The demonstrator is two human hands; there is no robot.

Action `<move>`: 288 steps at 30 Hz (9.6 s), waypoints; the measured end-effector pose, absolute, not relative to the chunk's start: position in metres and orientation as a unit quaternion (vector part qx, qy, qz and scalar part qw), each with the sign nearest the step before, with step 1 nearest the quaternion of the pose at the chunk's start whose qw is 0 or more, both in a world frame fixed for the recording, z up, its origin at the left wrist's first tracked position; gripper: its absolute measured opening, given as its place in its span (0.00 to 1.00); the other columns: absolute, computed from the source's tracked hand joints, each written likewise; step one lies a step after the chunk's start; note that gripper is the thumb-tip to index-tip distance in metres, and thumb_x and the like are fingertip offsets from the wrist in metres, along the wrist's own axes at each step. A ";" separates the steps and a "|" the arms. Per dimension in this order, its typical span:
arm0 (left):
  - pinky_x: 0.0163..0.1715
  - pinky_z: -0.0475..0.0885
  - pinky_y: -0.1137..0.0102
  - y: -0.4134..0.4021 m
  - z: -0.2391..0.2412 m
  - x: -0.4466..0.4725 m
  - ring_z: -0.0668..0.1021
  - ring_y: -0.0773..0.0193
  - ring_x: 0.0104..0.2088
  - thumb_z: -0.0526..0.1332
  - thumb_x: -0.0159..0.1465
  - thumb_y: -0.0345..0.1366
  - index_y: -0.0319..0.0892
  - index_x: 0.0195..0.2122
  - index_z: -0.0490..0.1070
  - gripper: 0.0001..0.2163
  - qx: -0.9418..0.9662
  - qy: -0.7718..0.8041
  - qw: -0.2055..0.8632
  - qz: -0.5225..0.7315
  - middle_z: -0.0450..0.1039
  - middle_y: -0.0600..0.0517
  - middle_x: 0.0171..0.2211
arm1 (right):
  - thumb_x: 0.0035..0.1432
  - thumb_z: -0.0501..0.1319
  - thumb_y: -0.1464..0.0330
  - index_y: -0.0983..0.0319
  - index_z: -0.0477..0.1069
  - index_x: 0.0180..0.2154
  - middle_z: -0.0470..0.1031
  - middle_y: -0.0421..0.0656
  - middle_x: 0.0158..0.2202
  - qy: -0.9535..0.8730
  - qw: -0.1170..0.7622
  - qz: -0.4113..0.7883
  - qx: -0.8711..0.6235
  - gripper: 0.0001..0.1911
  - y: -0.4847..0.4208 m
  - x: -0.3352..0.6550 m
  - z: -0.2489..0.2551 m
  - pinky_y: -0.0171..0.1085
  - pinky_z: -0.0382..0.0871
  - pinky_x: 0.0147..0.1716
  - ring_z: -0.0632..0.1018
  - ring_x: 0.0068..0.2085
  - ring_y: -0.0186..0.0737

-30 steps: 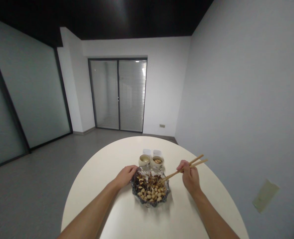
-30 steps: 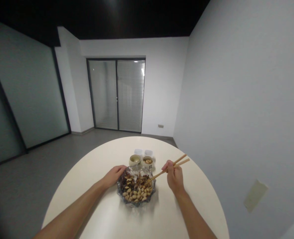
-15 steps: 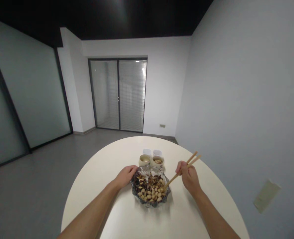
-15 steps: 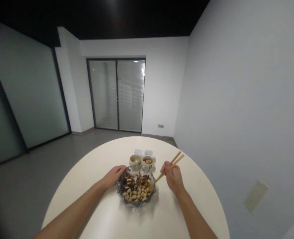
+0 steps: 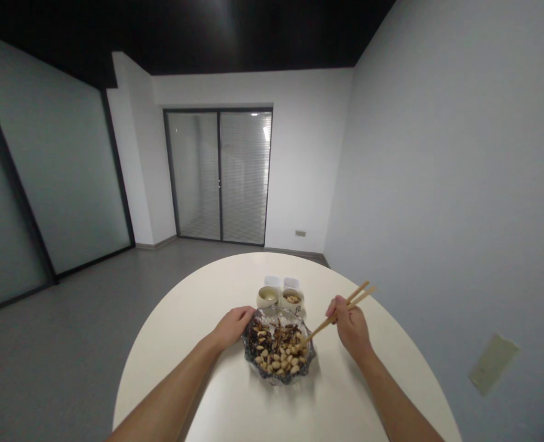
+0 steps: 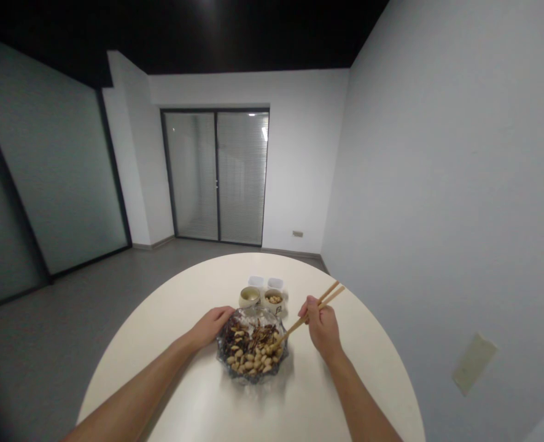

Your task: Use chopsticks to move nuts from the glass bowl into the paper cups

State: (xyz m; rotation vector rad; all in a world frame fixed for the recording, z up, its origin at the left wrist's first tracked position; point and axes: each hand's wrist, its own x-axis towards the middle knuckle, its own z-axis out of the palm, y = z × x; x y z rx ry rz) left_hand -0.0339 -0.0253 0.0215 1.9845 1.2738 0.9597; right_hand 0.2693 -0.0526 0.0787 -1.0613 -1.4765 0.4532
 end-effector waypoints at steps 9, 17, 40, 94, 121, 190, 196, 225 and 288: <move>0.42 0.69 0.68 -0.025 0.021 -0.034 0.77 0.57 0.40 0.46 0.68 0.51 0.41 0.35 0.77 0.24 0.746 0.475 0.292 0.364 0.80 0.49 0.36 | 0.57 0.50 0.38 0.61 0.68 0.19 0.63 0.39 0.14 -0.557 0.646 0.209 -0.478 0.36 -0.043 0.274 0.073 0.34 0.59 0.20 0.66 0.20 0.36; 0.44 0.69 0.68 -0.026 0.024 -0.033 0.77 0.56 0.41 0.47 0.68 0.51 0.42 0.37 0.78 0.23 0.748 0.482 0.286 0.356 0.80 0.50 0.38 | 0.55 0.51 0.37 0.62 0.69 0.22 0.63 0.38 0.14 -0.450 0.696 0.250 -0.500 0.35 -0.033 0.269 0.067 0.34 0.58 0.19 0.66 0.19 0.35; 0.44 0.69 0.68 -0.026 0.020 -0.033 0.77 0.56 0.40 0.47 0.67 0.53 0.41 0.37 0.78 0.25 0.740 0.482 0.297 0.363 0.80 0.49 0.38 | 0.55 0.54 0.39 0.63 0.71 0.25 0.61 0.35 0.14 -0.359 0.736 0.285 -0.498 0.32 -0.025 0.276 0.058 0.34 0.59 0.18 0.65 0.18 0.34; 0.44 0.69 0.68 -0.029 0.022 -0.031 0.77 0.56 0.40 0.46 0.68 0.53 0.42 0.37 0.77 0.25 0.746 0.473 0.296 0.363 0.80 0.50 0.37 | 0.55 0.51 0.37 0.64 0.75 0.28 0.69 0.40 0.19 -0.415 0.713 0.208 -0.524 0.36 -0.012 0.282 0.042 0.34 0.59 0.20 0.69 0.22 0.36; 0.44 0.69 0.68 -0.025 0.023 -0.033 0.77 0.57 0.40 0.47 0.68 0.52 0.41 0.37 0.78 0.25 0.741 0.478 0.299 0.365 0.80 0.49 0.39 | 0.54 0.68 0.57 0.62 0.75 0.26 0.77 0.43 0.26 -0.762 0.438 0.281 -0.385 0.15 -0.049 0.270 0.076 0.34 0.67 0.27 0.75 0.29 0.39; 0.44 0.69 0.68 -0.027 0.026 -0.034 0.77 0.56 0.40 0.46 0.68 0.53 0.41 0.38 0.78 0.25 0.743 0.481 0.296 0.359 0.80 0.49 0.38 | 0.55 0.64 0.49 0.62 0.79 0.33 0.77 0.44 0.25 -0.713 0.493 0.336 -0.368 0.22 -0.050 0.264 0.075 0.36 0.72 0.25 0.76 0.26 0.39; 0.44 0.69 0.67 -0.026 0.023 -0.033 0.77 0.56 0.40 0.46 0.67 0.54 0.41 0.38 0.78 0.26 0.739 0.478 0.305 0.363 0.80 0.49 0.38 | 0.54 0.64 0.48 0.61 0.79 0.33 0.78 0.44 0.24 -0.689 0.531 0.327 -0.371 0.22 -0.049 0.264 0.077 0.38 0.74 0.25 0.77 0.26 0.40; 0.44 0.69 0.69 -0.024 0.023 -0.033 0.77 0.57 0.40 0.46 0.69 0.52 0.41 0.37 0.78 0.25 0.748 0.476 0.290 0.360 0.80 0.50 0.38 | 0.51 0.66 0.48 0.62 0.75 0.31 0.76 0.42 0.24 -0.651 0.550 0.356 -0.384 0.22 -0.036 0.253 0.059 0.37 0.71 0.25 0.76 0.26 0.40; 0.46 0.69 0.67 -0.027 0.023 -0.034 0.77 0.56 0.42 0.46 0.68 0.52 0.41 0.38 0.78 0.25 0.745 0.479 0.293 0.359 0.80 0.49 0.39 | 0.57 0.64 0.53 0.60 0.77 0.33 0.78 0.44 0.29 -0.616 0.644 0.259 -0.372 0.17 -0.025 0.241 0.057 0.39 0.74 0.29 0.77 0.31 0.42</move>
